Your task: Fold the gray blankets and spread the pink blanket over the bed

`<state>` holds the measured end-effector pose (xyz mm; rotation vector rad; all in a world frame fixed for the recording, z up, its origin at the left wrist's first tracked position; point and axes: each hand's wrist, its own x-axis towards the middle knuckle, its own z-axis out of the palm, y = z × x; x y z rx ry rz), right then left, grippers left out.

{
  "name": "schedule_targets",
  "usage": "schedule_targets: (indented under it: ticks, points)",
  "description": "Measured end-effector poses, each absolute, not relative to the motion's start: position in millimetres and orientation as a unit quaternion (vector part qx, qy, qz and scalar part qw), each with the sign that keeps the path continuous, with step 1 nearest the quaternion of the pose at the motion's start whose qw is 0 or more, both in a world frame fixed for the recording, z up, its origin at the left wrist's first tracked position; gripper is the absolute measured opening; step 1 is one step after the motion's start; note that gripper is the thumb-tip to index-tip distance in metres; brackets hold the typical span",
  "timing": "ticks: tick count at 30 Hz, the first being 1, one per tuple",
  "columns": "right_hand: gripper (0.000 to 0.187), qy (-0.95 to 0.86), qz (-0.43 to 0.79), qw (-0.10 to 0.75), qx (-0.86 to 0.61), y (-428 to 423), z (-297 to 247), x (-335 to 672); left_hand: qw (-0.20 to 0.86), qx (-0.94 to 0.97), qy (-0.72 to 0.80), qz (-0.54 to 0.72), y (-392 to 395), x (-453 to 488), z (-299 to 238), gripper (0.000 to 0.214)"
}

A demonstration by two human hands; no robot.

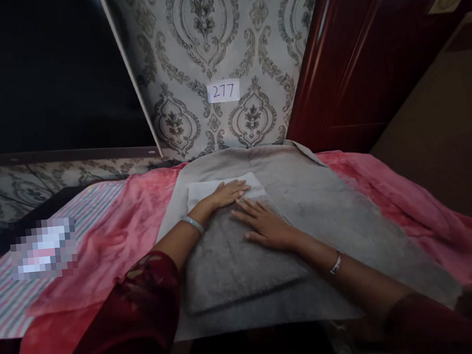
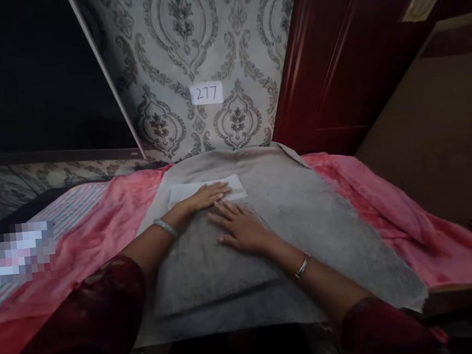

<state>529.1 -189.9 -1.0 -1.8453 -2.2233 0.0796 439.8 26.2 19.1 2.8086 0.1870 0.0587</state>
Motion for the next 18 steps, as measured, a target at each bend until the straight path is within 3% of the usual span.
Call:
schedule_targets:
  ticks: [9,18]
  points:
    - [0.068,-0.809,0.127,0.107,-0.564,-222,2,511,0.132,0.988,0.075,0.020,29,441,-2,0.050]
    - [0.067,-0.791,0.278,0.179,-0.515,-314,9,475,0.118,0.990,0.076,0.025,25,442,1,0.051]
